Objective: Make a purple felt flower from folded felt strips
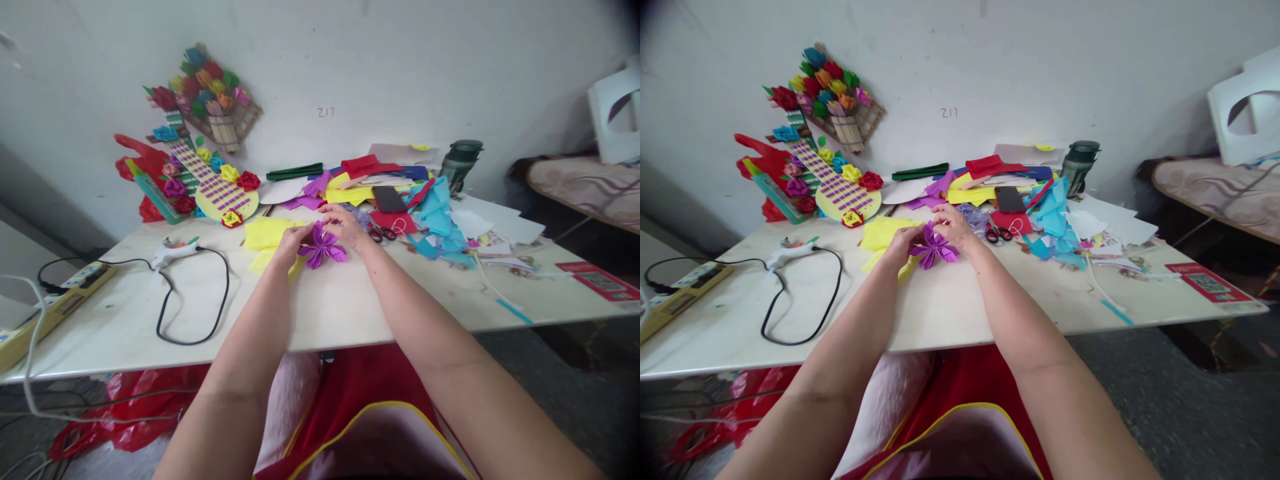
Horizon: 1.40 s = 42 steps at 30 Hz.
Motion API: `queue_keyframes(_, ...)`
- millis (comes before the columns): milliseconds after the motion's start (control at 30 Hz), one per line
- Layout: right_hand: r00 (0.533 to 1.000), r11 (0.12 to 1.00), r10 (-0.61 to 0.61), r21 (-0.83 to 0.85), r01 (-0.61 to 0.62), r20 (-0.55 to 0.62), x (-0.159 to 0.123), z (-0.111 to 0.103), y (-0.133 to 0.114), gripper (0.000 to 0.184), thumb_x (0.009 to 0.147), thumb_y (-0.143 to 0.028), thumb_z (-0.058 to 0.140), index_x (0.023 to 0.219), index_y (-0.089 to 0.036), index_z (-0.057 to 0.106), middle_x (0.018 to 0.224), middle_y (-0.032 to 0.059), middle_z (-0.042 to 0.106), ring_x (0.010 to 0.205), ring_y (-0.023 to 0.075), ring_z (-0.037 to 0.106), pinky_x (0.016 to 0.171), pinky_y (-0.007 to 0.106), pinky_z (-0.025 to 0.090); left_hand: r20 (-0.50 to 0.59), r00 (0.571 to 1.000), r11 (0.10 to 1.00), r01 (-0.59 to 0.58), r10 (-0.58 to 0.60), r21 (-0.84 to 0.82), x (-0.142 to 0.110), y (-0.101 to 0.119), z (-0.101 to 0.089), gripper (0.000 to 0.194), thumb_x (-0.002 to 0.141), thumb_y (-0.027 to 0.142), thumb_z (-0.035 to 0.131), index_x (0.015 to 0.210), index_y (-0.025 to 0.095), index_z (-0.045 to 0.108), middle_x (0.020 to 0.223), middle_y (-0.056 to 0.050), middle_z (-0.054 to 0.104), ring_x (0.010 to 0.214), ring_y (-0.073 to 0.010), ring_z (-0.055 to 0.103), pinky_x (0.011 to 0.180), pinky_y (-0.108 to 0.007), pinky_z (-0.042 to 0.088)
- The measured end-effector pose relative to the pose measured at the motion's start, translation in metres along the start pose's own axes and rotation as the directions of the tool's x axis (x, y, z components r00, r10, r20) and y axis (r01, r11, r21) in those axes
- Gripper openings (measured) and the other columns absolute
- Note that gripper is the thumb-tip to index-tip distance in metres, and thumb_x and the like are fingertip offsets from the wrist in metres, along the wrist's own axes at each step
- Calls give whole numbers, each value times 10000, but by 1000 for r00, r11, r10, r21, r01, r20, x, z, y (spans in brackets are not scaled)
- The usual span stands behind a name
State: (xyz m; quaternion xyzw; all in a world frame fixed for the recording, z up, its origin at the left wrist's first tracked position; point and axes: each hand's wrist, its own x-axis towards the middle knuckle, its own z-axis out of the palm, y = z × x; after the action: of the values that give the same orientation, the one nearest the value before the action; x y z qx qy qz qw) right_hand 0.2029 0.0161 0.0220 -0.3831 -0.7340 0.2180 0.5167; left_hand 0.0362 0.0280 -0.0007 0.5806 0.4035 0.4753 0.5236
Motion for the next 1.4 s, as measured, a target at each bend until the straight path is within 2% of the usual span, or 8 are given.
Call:
queue_keyframes(100, 1000, 1000, -16, -15, 16, 9, 0, 0, 0, 53, 627, -156, 578, 592, -188, 603, 1072, 55, 591, 989, 198, 549, 858, 342, 443, 26, 998, 996, 54, -53, -64, -1, 2, 0, 319, 641, 447, 666, 609, 140, 584, 534, -29, 558, 493, -127, 517, 432, -237, 346)
queue_keyframes(267, 999, 999, -44, -30, 44, 17, 1, 1, 1, 61, 624, -158, 573, 591, -188, 615, 1074, 57, 587, 1007, 204, 548, 853, 344, 449, 21, 997, 992, 79, -77, -100, -2, 3, -1, 283, 635, 409, 658, 610, 139, 579, 536, -25, 550, 476, -116, 498, 409, -223, 331)
queue_keyframes(400, 999, 999, -41, -34, 42, 24, 0, 1, 0, 66, 622, -165, 568, 603, -191, 626, 1088, 54, 586, 1010, 205, 548, 836, 342, 455, 53, 997, 992, 61, -56, -112, -4, 4, -2, 239, 629, 365, 626, 659, 127, 620, 580, -38, 577, 514, -127, 522, 419, -223, 343)
queue_keyframes(533, 998, 997, -66, -33, 66, 22, -1, 0, -2, 65, 623, -174, 568, 595, -194, 624, 1087, 53, 587, 1028, 212, 549, 860, 348, 450, 40, 999, 993, 35, -30, -116, -6, 7, -2, 265, 624, 365, 607, 728, 127, 660, 612, -30, 591, 548, -131, 534, 434, -223, 353)
queue_keyframes(700, 995, 994, -91, -56, 92, 28, 0, 0, -1, 60, 622, -179, 575, 591, -201, 621, 1097, 53, 595, 1073, 231, 536, 914, 380, 428, 31, 999, 997, 19, -17, -74, -6, 9, -2, 262, 612, 377, 642, 699, 131, 652, 595, -25, 587, 547, -121, 530, 453, -217, 341)
queue_keyframes(900, 995, 993, -97, -69, 99, 29, 0, 1, -1, 60, 626, -174, 567, 591, -197, 609, 1103, 59, 592, 1079, 232, 535, 914, 385, 431, 88, 996, 990, 14, -2, -137, -5, 8, -5, 302, 602, 350, 618, 794, 125, 681, 644, -26, 626, 577, -127, 559, 478, -220, 367)
queue_keyframes(1167, 996, 994, -85, -73, 86, 15, 0, 0, -4, 55, 631, -180, 548, 605, -186, 596, 1103, 80, 585, 1048, 229, 551, 775, 342, 464, 160, 987, 993, -12, 31, -117, -9, 12, -7, 360, 594, 294, 635, 905, 125, 699, 696, -39, 654, 633, -132, 595, 506, -206, 396)
queue_keyframes(1400, 998, 995, -66, -70, 66, 14, -1, 0, -5, 55, 630, -186, 549, 612, -183, 601, 1108, 73, 585, 1040, 227, 552, 775, 342, 465, 162, 987, 997, -6, 19, -83, -8, 10, -7, 381, 559, 258, 686, 922, 144, 697, 739, -17, 659, 623, -112, 575, 548, -220, 424)
